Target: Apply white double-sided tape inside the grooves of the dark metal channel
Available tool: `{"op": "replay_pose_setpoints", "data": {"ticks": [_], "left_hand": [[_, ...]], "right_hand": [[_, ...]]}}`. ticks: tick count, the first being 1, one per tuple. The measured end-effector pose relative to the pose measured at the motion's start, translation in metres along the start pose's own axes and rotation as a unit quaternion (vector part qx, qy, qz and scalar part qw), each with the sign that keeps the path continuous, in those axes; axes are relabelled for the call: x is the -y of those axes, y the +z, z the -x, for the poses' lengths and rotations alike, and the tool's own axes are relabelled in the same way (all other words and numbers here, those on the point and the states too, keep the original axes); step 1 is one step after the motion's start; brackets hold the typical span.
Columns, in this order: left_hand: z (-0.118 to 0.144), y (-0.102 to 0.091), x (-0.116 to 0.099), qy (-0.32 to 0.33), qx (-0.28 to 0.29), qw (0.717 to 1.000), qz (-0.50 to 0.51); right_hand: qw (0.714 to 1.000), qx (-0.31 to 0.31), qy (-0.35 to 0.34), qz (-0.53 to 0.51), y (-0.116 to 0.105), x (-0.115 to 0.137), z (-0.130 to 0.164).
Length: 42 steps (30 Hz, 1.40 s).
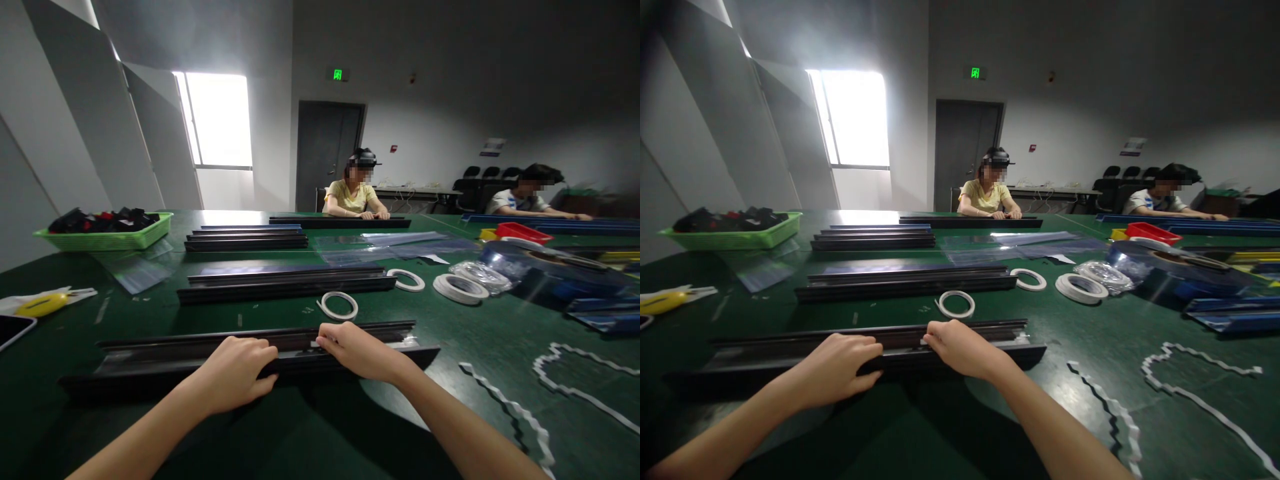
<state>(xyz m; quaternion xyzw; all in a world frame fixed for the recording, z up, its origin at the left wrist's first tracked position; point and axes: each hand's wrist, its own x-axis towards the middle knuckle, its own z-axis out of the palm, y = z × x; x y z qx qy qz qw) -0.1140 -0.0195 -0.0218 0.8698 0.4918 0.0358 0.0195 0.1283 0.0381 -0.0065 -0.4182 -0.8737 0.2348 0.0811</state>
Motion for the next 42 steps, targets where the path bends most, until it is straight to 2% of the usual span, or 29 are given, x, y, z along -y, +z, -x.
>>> {"op": "replay_pose_setpoints", "data": {"ticks": [10, 14, 23, 33, 42], "left_hand": [[0.004, -0.005, 0.01, -0.062, 0.026, 0.997, -0.023], [0.005, -0.005, 0.009, -0.051, 0.019, 0.998, -0.021], [0.0, 0.001, -0.001, 0.024, 0.005, 1.0, 0.014], [-0.001, 0.0, -0.001, 0.018, 0.012, 1.0, 0.006], [0.004, -0.007, 0.003, -0.022, 0.022, 0.999, 0.011]], "right_hand": [[1.0, 0.0, -0.021, 0.005, -0.001, -0.007, 0.002], [1.0, 0.002, -0.015, 0.008, 0.0, -0.006, 0.003], [1.0, 0.008, -0.011, 0.016, 0.002, -0.004, 0.001], [1.0, -0.01, -0.016, 0.023, 0.0, -0.001, 0.001], [1.0, -0.013, -0.017, 0.013, 0.0, -0.002, 0.004]]}}
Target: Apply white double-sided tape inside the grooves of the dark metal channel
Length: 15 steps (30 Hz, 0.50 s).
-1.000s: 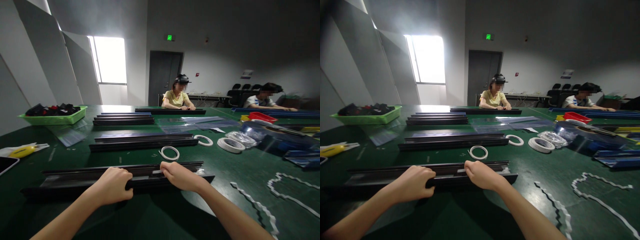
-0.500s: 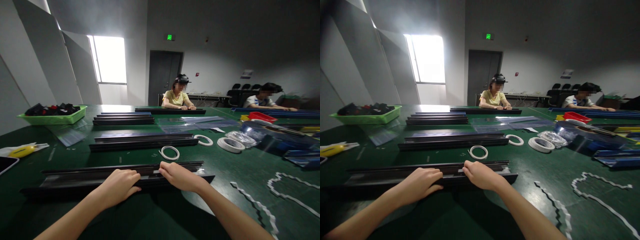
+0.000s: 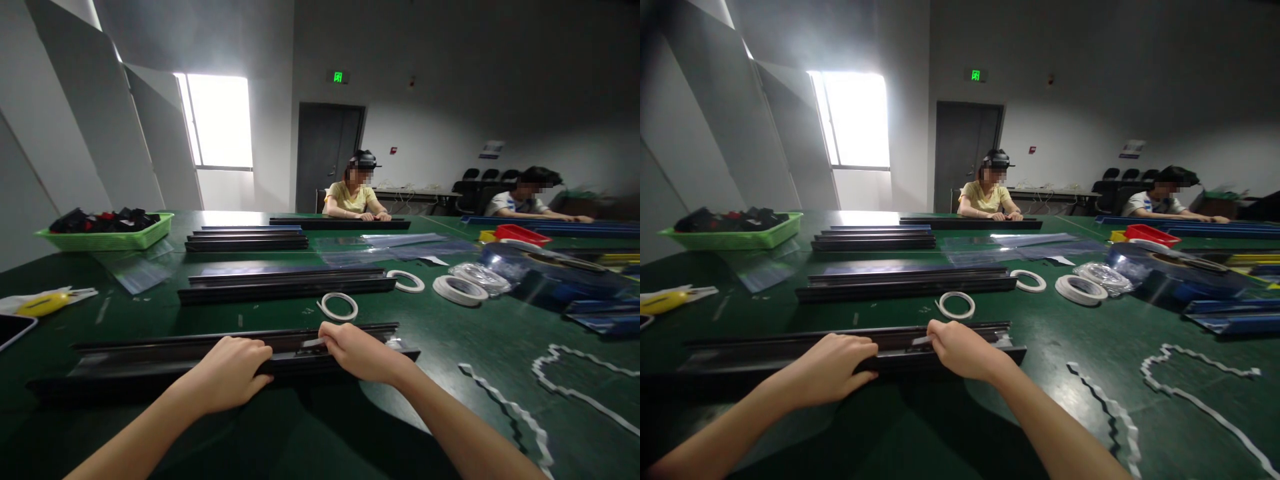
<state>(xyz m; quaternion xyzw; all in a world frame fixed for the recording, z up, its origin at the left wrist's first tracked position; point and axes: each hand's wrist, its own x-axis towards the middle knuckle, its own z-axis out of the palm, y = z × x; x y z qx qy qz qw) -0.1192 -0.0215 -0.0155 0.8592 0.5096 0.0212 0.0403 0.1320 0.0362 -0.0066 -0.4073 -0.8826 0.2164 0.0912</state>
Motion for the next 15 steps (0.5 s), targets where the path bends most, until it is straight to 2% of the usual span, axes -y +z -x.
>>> {"op": "replay_pose_setpoints", "data": {"ticks": [4, 15], "left_hand": [[0.0023, -0.0033, 0.005, -0.014, 0.011, 1.0, 0.003], [0.0005, 0.0007, 0.0055, -0.002, 0.004, 1.0, 0.008]], "right_hand": [[1.0, 0.007, 0.009, 0.0, 0.0, -0.0001, 0.0004], [1.0, 0.005, 0.006, -0.015, 0.0033, 0.0015, -0.0032]]}}
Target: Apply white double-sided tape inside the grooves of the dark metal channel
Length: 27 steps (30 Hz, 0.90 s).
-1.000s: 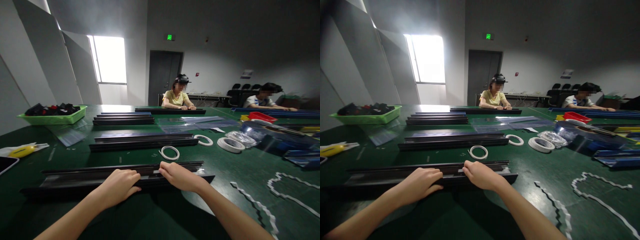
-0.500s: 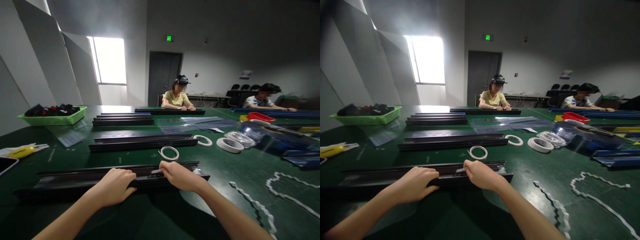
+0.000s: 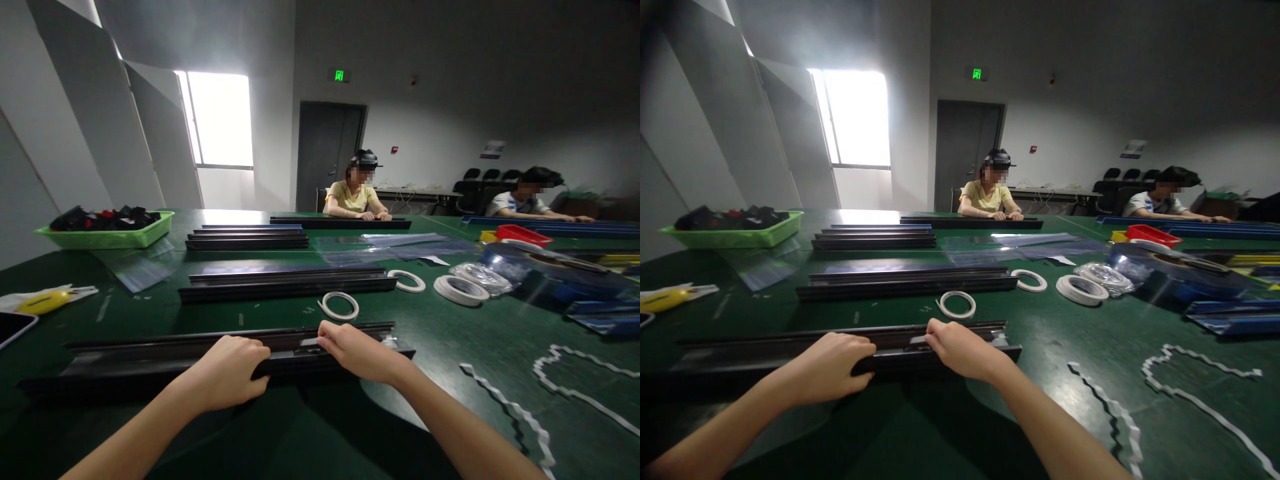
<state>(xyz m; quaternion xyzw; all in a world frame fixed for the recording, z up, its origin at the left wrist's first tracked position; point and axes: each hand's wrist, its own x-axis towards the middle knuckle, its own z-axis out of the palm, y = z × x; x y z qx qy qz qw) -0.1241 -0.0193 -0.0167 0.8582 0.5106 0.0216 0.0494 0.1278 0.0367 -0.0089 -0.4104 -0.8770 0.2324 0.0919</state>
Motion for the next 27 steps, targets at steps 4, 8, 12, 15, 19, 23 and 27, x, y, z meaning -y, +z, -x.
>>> {"op": "replay_pose_setpoints", "data": {"ticks": [4, 8, 12, 15, 19, 23, 27], "left_hand": [[-0.0007, 0.0025, -0.0005, 0.002, -0.007, 1.0, -0.004], [-0.0011, 0.0029, -0.0013, -0.005, 0.0, 1.0, -0.001], [-0.0015, 0.0021, -0.0022, -0.009, 0.004, 1.0, 0.002], [-0.0012, 0.0015, -0.0028, -0.008, 0.001, 1.0, 0.006], [-0.0002, 0.0018, -0.003, -0.006, -0.004, 1.0, 0.004], [0.0003, 0.0036, -0.0016, 0.001, -0.007, 1.0, 0.004], [-0.0004, 0.0044, -0.0007, 0.003, -0.009, 1.0, 0.001]], "right_hand": [[1.0, 0.008, -0.001, -0.005, -0.0007, 0.0007, -0.0002], [1.0, 0.009, 0.001, -0.005, 0.0002, 0.0, -0.0004], [1.0, 0.011, -0.002, 0.002, 0.002, -0.0023, -0.0006], [1.0, 0.009, -0.006, 0.01, 0.0025, -0.0036, -0.0004], [1.0, 0.01, -0.012, 0.01, 0.002, -0.0036, -0.0001], [1.0, 0.002, -0.018, 0.0, 0.002, -0.0037, -0.0007], [1.0, -0.001, -0.009, -0.009, 0.0022, -0.0038, -0.0015]]}}
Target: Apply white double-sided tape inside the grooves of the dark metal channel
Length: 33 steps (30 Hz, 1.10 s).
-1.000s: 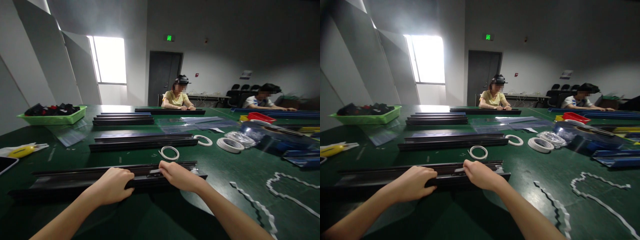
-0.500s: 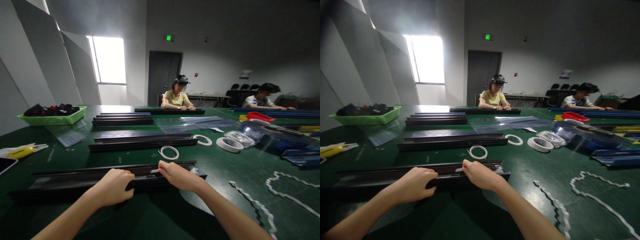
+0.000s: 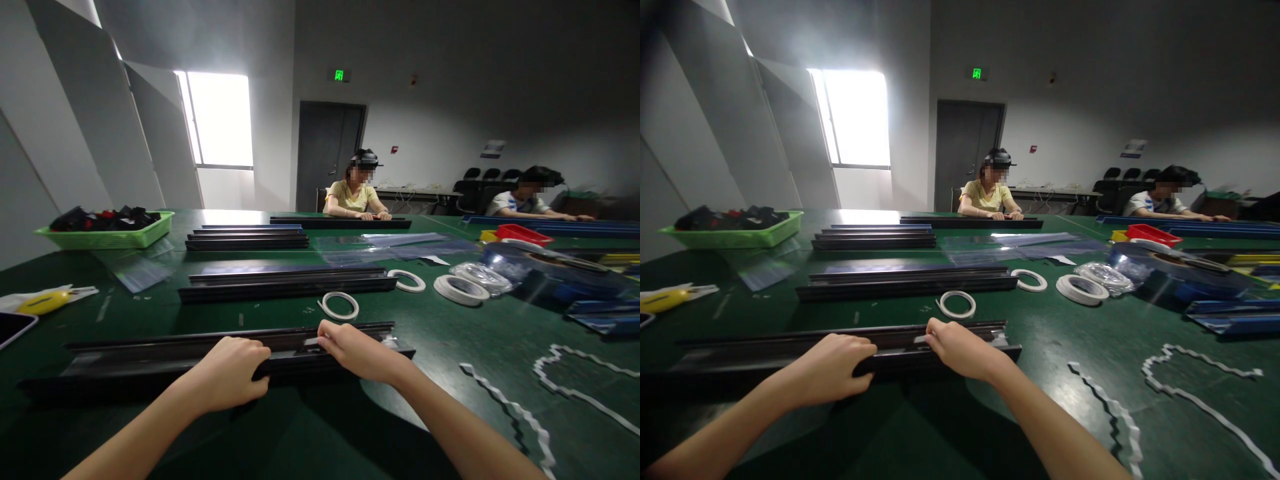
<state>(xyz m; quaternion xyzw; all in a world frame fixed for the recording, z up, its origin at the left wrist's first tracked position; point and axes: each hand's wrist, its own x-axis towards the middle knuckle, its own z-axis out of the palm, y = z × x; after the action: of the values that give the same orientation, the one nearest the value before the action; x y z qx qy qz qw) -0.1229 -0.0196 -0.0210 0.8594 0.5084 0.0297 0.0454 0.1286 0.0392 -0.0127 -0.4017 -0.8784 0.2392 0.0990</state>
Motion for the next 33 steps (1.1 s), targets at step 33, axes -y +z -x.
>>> {"op": "replay_pose_setpoints", "data": {"ticks": [33], "left_hand": [[-0.0034, 0.0035, -0.0036, 0.049, -0.017, 0.999, 0.003]], "right_hand": [[1.0, 0.005, 0.003, 0.007, -0.0008, 0.0012, -0.0012]]}}
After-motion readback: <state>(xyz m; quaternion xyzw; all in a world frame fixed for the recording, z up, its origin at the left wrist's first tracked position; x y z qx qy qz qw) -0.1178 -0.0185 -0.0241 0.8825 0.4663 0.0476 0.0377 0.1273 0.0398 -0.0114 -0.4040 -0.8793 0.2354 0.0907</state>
